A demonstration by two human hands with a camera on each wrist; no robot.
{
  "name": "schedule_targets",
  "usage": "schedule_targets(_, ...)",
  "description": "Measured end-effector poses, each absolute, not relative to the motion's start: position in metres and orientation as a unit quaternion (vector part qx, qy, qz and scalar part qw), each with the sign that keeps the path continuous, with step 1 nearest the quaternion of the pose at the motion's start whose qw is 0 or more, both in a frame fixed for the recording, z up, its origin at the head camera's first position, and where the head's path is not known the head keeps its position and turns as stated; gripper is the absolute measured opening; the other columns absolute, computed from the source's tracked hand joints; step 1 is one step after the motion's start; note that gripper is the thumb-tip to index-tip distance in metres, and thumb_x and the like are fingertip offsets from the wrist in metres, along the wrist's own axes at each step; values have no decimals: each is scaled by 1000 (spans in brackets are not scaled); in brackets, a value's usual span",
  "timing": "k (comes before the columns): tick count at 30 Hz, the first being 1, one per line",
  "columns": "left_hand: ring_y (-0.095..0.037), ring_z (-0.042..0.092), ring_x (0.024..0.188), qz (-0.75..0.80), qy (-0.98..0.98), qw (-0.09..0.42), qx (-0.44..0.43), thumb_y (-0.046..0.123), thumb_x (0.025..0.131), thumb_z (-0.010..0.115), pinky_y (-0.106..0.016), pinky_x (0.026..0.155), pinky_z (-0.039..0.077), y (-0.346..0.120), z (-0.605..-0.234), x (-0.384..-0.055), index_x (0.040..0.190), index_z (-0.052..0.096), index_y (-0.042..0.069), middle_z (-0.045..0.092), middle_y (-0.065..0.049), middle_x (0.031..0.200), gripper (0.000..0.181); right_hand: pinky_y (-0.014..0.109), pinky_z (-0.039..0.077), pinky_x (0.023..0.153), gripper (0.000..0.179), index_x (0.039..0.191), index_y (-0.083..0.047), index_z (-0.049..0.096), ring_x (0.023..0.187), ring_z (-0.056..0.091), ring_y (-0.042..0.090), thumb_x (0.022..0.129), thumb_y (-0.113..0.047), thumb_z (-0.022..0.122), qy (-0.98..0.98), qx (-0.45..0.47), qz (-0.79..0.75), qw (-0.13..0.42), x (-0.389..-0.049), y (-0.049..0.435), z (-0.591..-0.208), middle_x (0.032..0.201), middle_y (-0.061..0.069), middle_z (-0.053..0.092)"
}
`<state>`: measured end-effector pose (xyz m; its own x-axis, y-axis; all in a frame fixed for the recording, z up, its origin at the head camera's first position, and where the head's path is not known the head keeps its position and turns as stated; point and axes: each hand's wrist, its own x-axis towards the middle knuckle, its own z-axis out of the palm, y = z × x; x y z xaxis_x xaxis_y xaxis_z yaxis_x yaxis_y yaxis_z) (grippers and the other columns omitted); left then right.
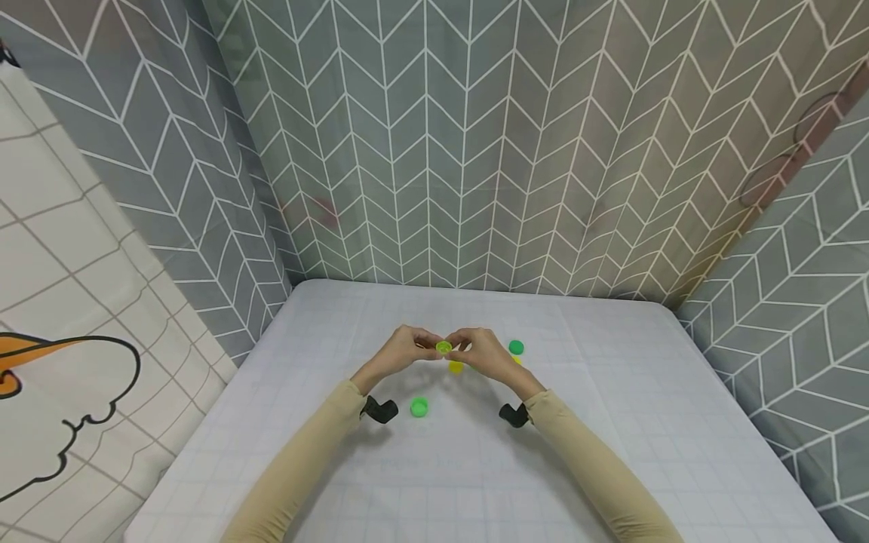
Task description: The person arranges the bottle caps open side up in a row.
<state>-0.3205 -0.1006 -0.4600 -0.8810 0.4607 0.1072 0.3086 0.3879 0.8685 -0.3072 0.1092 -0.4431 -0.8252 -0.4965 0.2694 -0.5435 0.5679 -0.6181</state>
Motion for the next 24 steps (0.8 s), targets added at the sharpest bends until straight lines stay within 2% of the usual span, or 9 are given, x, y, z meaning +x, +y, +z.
schedule_targets(6,-13,61,84,487,839,74,231,34,75,74,-29,70,50,-100,-458,-315,100,70,20,67,6,91,30,23,48,63,20,98,-14,68,77,57,9,80,-23,70,-885,287,367,12,-302,110,-442,95,-5,66)
schedule_targets(13,-13,55,80,431,859,44,272,33,73,75,-29,63,47,-96,-450,-300,96,68,21,63,9,85,27,24,46,65,20,95,-14,69,76,56,10,77,-21,73,-890,301,341,15,-286,113,-433,91,-6,66)
schedule_targets(20,-16,57,84,410,856,59,309,28,71,77,-28,73,45,-92,-449,-285,90,68,20,65,11,84,22,21,44,59,22,93,-13,67,69,53,8,75,-23,74,-901,313,300,-2,-266,117,-430,87,-6,66)
schedule_targets(24,-16,57,84,392,860,77,316,25,70,78,-27,73,45,-89,-455,-278,88,67,19,65,10,84,22,21,44,57,23,93,-11,67,66,52,6,75,-22,74,-904,315,289,-27,-258,118,-434,85,-5,65)
